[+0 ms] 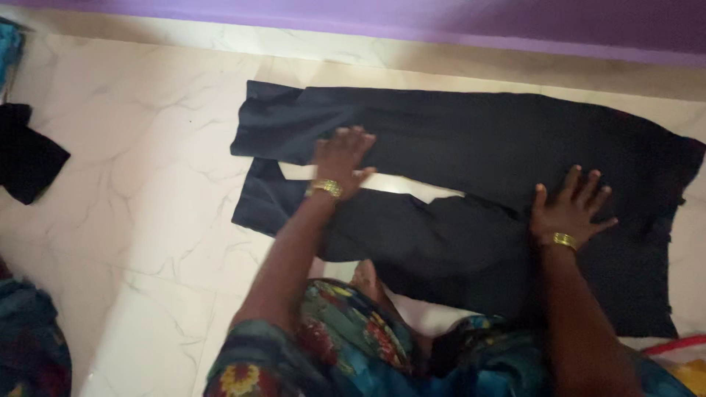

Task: The person folds a pair of dark grey trousers on a tiled floor. They smooth the fabric, fold the legs together, and then fold the garment into a compact rectangle before placing it aside.

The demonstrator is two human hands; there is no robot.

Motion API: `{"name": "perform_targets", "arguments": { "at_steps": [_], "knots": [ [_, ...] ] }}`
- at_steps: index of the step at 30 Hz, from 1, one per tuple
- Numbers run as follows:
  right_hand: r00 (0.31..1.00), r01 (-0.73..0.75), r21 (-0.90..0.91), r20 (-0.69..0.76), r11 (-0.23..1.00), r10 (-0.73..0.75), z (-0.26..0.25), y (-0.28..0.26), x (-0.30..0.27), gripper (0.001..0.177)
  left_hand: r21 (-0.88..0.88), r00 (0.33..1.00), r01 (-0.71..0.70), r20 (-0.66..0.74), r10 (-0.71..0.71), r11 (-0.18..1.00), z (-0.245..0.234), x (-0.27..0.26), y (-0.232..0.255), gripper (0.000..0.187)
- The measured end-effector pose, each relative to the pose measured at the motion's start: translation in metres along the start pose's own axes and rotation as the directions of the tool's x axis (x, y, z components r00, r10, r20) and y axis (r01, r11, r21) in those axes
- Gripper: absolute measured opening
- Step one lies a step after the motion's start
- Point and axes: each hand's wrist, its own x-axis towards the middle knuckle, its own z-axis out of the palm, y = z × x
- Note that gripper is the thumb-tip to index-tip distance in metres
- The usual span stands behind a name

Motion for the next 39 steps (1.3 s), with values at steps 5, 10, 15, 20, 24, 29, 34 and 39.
{"name": "perform_targets", "arguments": {
  "at_steps": [5,10,15,20,24,29,34,39],
  "knots": [
    [1.0,0.008,-0.016,-0.015,1.0,-0.008,0.001,0.0,-0.001,0.084,-0.039,0.82,0.504,-0.292,-0.492,0.863,0.009,-0.018,-0.129,0.078],
    [1.0,-0.01,-0.021,0.001,1.0,0.01,0.0,-0.002,0.0,0.084,-0.01,0.735,0.58,-0.424,-0.529,0.814,0.008,-0.016,-0.135,0.067],
    [1.0,-0.031,-0.06,0.005,0.998,0.031,-0.001,-0.003,0.0,0.083,-0.156,0.982,-0.03,-0.187,0.0,0.987,-0.004,0.017,-0.019,0.066],
    [1.0,-0.029,-0.053,-0.004,0.998,0.029,0.0,-0.004,-0.001,0.084,-0.116,0.895,-0.345,-0.338,0.29,0.931,0.003,0.052,0.007,0.073],
    [1.0,-0.003,-0.041,0.0,0.999,0.003,-0.003,-0.002,-0.004,0.086,-0.123,0.938,-0.13,-0.336,0.082,0.984,0.005,0.067,-0.059,0.073],
    [1.0,-0.006,-0.051,-0.028,0.999,0.005,-0.004,-0.006,-0.002,0.085,-0.169,0.917,0.343,-0.152,-0.368,0.924,-0.006,0.052,-0.143,0.072],
    [1.0,-0.009,-0.043,-0.03,0.999,0.007,-0.003,-0.004,-0.004,0.084,-0.257,0.648,0.723,-0.072,-0.758,0.642,0.002,0.028,-0.18,0.066],
    [1.0,-0.01,-0.035,-0.022,0.999,0.009,0.005,0.003,0.0,0.085,-0.525,0.521,0.727,0.001,-0.853,0.443,0.004,-0.035,-0.199,0.054]
  ]
}}
